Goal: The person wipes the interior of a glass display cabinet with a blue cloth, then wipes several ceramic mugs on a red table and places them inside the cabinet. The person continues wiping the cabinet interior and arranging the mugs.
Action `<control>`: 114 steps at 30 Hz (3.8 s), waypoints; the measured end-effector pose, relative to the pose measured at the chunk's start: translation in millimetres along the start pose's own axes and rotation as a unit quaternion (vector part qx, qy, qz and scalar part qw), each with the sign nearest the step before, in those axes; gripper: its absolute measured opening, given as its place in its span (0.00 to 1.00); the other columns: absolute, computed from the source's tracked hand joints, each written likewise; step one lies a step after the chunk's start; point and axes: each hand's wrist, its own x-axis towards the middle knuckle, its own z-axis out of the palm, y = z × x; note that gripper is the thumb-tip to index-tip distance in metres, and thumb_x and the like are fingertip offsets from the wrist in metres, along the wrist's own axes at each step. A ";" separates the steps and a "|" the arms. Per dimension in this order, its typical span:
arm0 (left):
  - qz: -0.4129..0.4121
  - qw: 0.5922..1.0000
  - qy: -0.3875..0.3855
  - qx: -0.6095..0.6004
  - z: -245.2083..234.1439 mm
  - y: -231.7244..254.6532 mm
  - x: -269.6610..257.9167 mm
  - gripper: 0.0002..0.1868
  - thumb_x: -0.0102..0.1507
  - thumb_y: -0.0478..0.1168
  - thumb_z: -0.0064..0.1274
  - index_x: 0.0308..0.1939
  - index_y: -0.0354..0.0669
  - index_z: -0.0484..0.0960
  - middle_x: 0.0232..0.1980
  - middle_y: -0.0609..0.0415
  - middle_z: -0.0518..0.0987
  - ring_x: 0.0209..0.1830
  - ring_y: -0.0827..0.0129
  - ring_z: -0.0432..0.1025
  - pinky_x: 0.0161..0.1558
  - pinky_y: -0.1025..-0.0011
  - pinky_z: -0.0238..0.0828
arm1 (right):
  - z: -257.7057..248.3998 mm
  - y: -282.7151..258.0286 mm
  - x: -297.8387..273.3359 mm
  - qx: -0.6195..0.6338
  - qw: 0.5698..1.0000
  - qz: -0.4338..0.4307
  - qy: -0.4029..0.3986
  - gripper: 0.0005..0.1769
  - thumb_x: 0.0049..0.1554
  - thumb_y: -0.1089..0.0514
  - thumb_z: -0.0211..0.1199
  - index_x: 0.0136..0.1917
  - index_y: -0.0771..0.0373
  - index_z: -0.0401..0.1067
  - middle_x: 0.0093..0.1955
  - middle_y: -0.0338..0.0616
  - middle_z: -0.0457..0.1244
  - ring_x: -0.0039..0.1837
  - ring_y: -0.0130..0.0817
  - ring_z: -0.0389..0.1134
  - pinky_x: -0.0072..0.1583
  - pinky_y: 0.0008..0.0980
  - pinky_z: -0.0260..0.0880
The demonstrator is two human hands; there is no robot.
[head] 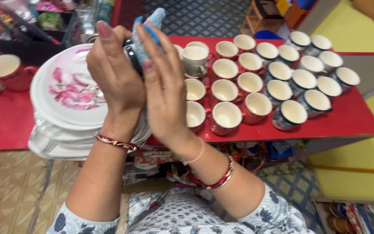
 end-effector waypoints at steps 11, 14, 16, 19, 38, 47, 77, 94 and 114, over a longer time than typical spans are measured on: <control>0.019 0.999 0.019 0.032 -57.4 -56.1 -27.5 0.08 0.88 0.51 0.22 0.65 0.57 0.48 0.30 0.57 0.67 0.26 0.73 0.56 0.34 0.72 0.51 | 31.0 -29.0 -6.3 0.081 0.995 0.028 -0.041 0.23 0.81 0.50 0.36 0.80 0.62 0.57 0.76 0.44 0.57 0.77 0.35 0.58 0.80 0.32 0.53; 0.017 0.998 0.024 0.052 -77.4 -64.6 -38.2 0.10 0.87 0.52 0.22 0.66 0.56 0.48 0.30 0.57 0.67 0.26 0.73 0.55 0.34 0.73 0.51 | 37.4 -54.3 -5.3 -0.044 0.997 -0.034 -0.053 0.22 0.81 0.49 0.36 0.78 0.59 0.61 0.79 0.44 0.56 0.79 0.35 0.56 0.82 0.32 0.50; 0.013 0.998 0.044 0.043 -88.3 -64.8 -42.4 0.11 0.87 0.53 0.22 0.67 0.56 0.48 0.30 0.56 0.67 0.26 0.73 0.55 0.34 0.73 0.50 | 45.8 -49.4 -1.7 0.060 0.997 0.009 -0.058 0.22 0.81 0.48 0.38 0.78 0.62 0.61 0.79 0.46 0.57 0.79 0.35 0.56 0.81 0.31 0.53; 0.009 0.997 0.073 0.026 -105.6 -59.9 -46.1 0.13 0.86 0.54 0.21 0.68 0.55 0.48 0.30 0.56 0.66 0.26 0.73 0.55 0.34 0.74 0.50 | 65.1 -27.4 1.5 0.286 0.945 0.136 -0.078 0.25 0.79 0.49 0.40 0.77 0.70 0.61 0.76 0.52 0.60 0.77 0.40 0.57 0.81 0.36 0.55; 0.000 0.986 0.168 -0.006 -148.6 -33.9 -60.9 0.26 0.82 0.62 0.19 0.75 0.51 0.49 0.29 0.55 0.64 0.27 0.74 0.54 0.34 0.77 0.47 | 77.4 -85.5 -24.6 0.148 0.981 0.014 -0.126 0.18 0.80 0.51 0.43 0.78 0.56 0.62 0.76 0.45 0.58 0.76 0.37 0.60 0.78 0.31 0.57; -0.008 0.970 0.241 0.024 -171.2 -10.7 -95.3 0.32 0.80 0.65 0.18 0.78 0.50 0.49 0.29 0.55 0.63 0.27 0.74 0.53 0.35 0.79 0.46 | 103.8 -65.2 -30.3 0.573 0.702 0.367 -0.210 0.25 0.72 0.51 0.41 0.71 0.70 0.66 0.64 0.47 0.66 0.64 0.31 0.68 0.68 0.33 0.66; -0.178 0.776 0.589 -0.141 -461.6 163.0 -281.8 0.41 0.69 0.74 0.29 0.48 0.38 0.77 0.48 0.50 0.81 0.51 0.62 0.77 0.57 0.63 0.76 | 191.2 -301.9 -192.7 0.556 0.665 -0.097 -0.490 0.52 0.45 0.61 0.77 0.79 0.59 0.59 0.82 0.54 0.54 0.85 0.48 0.54 0.81 0.41 0.58; -0.157 0.759 0.618 0.132 -451.5 258.2 -326.2 0.36 0.62 0.36 0.58 0.67 0.40 0.52 0.64 0.49 0.67 0.64 0.66 0.69 0.62 0.66 0.72 | 215.6 -402.5 -276.3 0.653 0.459 -0.048 -0.601 0.49 0.47 0.57 0.78 0.78 0.66 0.61 0.72 0.53 0.64 0.73 0.38 0.66 0.74 0.37 0.66; -0.041 0.517 0.776 0.359 -342.0 334.0 -373.8 0.35 0.64 0.36 0.58 0.71 0.32 0.60 0.64 0.45 0.72 0.64 0.67 0.69 0.64 0.69 0.70 | 111.2 -429.9 -327.4 0.697 0.244 -0.096 -0.667 0.47 0.45 0.60 0.75 0.75 0.68 0.62 0.69 0.54 0.66 0.71 0.40 0.69 0.73 0.37 0.67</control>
